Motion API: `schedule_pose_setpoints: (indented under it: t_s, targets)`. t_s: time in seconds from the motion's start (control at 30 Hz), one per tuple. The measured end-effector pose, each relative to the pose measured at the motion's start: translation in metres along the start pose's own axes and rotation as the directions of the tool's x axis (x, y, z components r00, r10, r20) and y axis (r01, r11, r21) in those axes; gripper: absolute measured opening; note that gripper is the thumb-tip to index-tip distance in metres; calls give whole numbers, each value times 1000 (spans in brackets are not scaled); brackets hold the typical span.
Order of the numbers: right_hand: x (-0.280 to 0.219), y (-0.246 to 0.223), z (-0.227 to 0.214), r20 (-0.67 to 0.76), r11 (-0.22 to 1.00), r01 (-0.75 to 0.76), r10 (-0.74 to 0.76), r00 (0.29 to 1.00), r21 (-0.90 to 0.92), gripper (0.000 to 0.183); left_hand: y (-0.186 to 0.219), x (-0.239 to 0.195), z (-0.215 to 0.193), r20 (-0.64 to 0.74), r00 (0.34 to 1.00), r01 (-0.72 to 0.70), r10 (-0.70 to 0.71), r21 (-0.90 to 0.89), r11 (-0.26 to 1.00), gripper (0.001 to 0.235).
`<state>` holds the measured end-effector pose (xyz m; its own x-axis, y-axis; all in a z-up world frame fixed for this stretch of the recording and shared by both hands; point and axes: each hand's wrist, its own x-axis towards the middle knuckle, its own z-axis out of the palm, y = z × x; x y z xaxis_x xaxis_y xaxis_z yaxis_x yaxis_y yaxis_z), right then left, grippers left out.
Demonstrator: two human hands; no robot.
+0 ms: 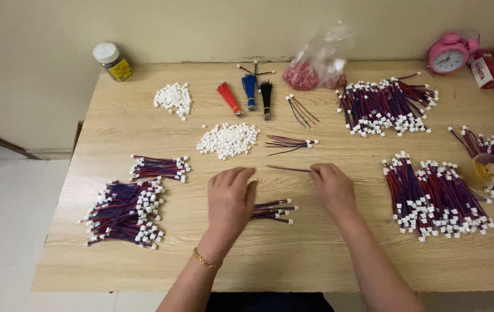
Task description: Assembling wire harnesses by manually attaching plastic connectors to the ends of wire bundles
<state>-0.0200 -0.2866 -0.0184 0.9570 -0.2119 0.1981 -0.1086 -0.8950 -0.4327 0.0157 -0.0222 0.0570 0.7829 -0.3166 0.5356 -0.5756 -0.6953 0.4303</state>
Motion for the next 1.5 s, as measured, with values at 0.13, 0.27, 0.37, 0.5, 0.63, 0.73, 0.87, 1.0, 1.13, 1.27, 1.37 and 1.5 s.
schedule_pose_setpoints:
  t_s: [0.13, 0.27, 0.37, 0.5, 0.63, 0.73, 0.87, 1.0, 1.13, 1.27, 1.37, 1.5]
  targets:
    - [-28, -48, -42, -252, 975, 199, -169, 953, 102, 10, 35, 12, -9, -53, 987, -155, 151, -82, 985, 26]
    - [-38, -96, -86, -327, 912, 382, -319, 889, 148, 8, 59, 18, -25, 101, 975, -172, 200, -231, 958, 26]
    - [-42, -119, -110, -334, 877, 452, -382, 862, 164, 9, 62, 14, -31, 228, 957, -91, 180, -353, 931, 22]
    - [-48, -131, -116, -382, 843, 515, -430, 818, 154, 11, 62, 11, -50, 354, 932, 175, 72, -618, 766, 14]
    - [-51, -139, -126, -405, 821, 549, -454, 794, 158, 10, 63, 2, -65, 448, 894, 356, -10, -697, 623, 17]
    - [-56, -138, -137, -413, 825, 537, -434, 801, 175, 12, 57, -4, -71, 457, 889, 359, -4, -692, 626, 17]
    - [-64, -127, -148, -413, 849, 449, -316, 854, 278, 15, 44, -13, -74, 497, 860, 482, -117, -716, 504, 15]
    - [-71, -118, -153, -395, 858, 337, -176, 902, 387, 15, 34, -25, -74, 488, 845, 534, -220, -737, 414, 12]
    - [-79, -131, -160, -350, 858, 311, -167, 922, 409, 15, 36, -31, -73, 489, 834, 552, -256, -731, 402, 13]
    - [-78, -134, -154, -345, 889, 453, -409, 845, 57, 21, 55, -24, -91, 414, 882, 463, -226, -668, 583, 11]
    - [-79, -151, -147, -261, 848, 530, -506, 822, 26, 13, 63, -26, -96, 338, 929, 341, -150, -623, 704, 9]
    - [-80, -177, -142, -40, 871, 422, -426, 904, 252, 9, 59, -32, -104, 195, 981, 85, 16, -498, 863, 8]
